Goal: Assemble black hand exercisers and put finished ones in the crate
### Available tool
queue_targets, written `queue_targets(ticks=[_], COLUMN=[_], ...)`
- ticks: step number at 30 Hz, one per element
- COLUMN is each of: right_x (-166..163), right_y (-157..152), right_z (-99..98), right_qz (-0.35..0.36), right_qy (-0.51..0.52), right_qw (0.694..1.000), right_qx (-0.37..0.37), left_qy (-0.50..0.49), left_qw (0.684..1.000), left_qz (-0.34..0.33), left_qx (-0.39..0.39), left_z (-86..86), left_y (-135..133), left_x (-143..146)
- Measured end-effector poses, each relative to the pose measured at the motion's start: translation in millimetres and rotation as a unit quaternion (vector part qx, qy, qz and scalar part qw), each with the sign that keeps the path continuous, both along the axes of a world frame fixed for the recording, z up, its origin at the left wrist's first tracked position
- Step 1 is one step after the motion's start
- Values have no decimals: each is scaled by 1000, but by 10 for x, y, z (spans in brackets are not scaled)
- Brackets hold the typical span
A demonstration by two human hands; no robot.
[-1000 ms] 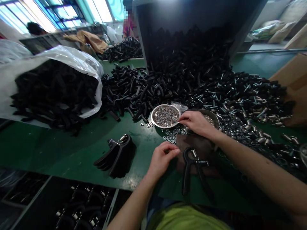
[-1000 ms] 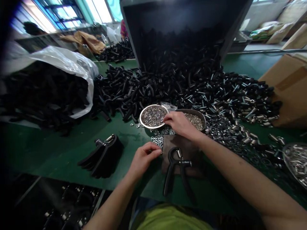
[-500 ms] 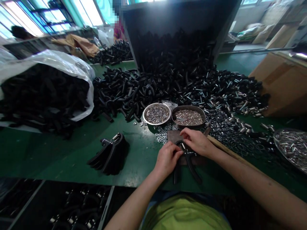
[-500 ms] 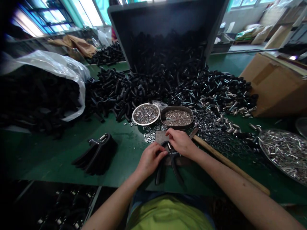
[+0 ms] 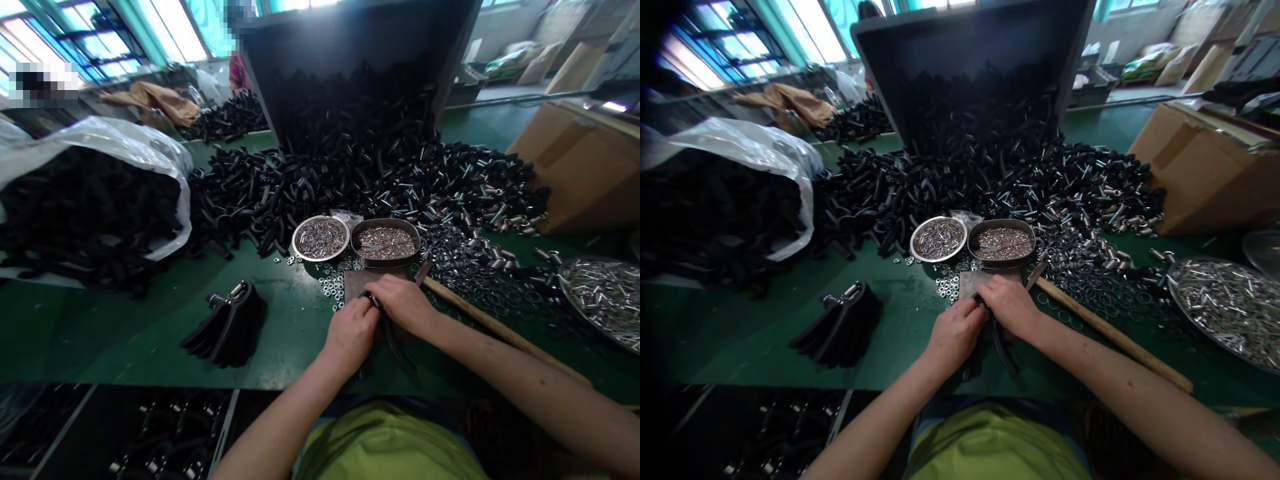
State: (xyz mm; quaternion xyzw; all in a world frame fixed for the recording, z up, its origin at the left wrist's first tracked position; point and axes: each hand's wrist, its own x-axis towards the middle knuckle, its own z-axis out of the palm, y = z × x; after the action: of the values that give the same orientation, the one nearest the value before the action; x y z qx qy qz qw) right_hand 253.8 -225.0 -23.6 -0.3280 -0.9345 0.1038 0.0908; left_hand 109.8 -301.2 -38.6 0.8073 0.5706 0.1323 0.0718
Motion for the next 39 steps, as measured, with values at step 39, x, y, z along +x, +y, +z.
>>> queue_targets(ticks=[39], right_x=[1178], right_y=[-691], right_z=[-345], right_qz=[-219], right_qy=[-22], right_qw=[964], right_qx=[148], left_qy=[-327], left_qw=[921], left_qz=[151], left_qx=[-152], left_z=[77], left_y=[-285], left_x=[-120])
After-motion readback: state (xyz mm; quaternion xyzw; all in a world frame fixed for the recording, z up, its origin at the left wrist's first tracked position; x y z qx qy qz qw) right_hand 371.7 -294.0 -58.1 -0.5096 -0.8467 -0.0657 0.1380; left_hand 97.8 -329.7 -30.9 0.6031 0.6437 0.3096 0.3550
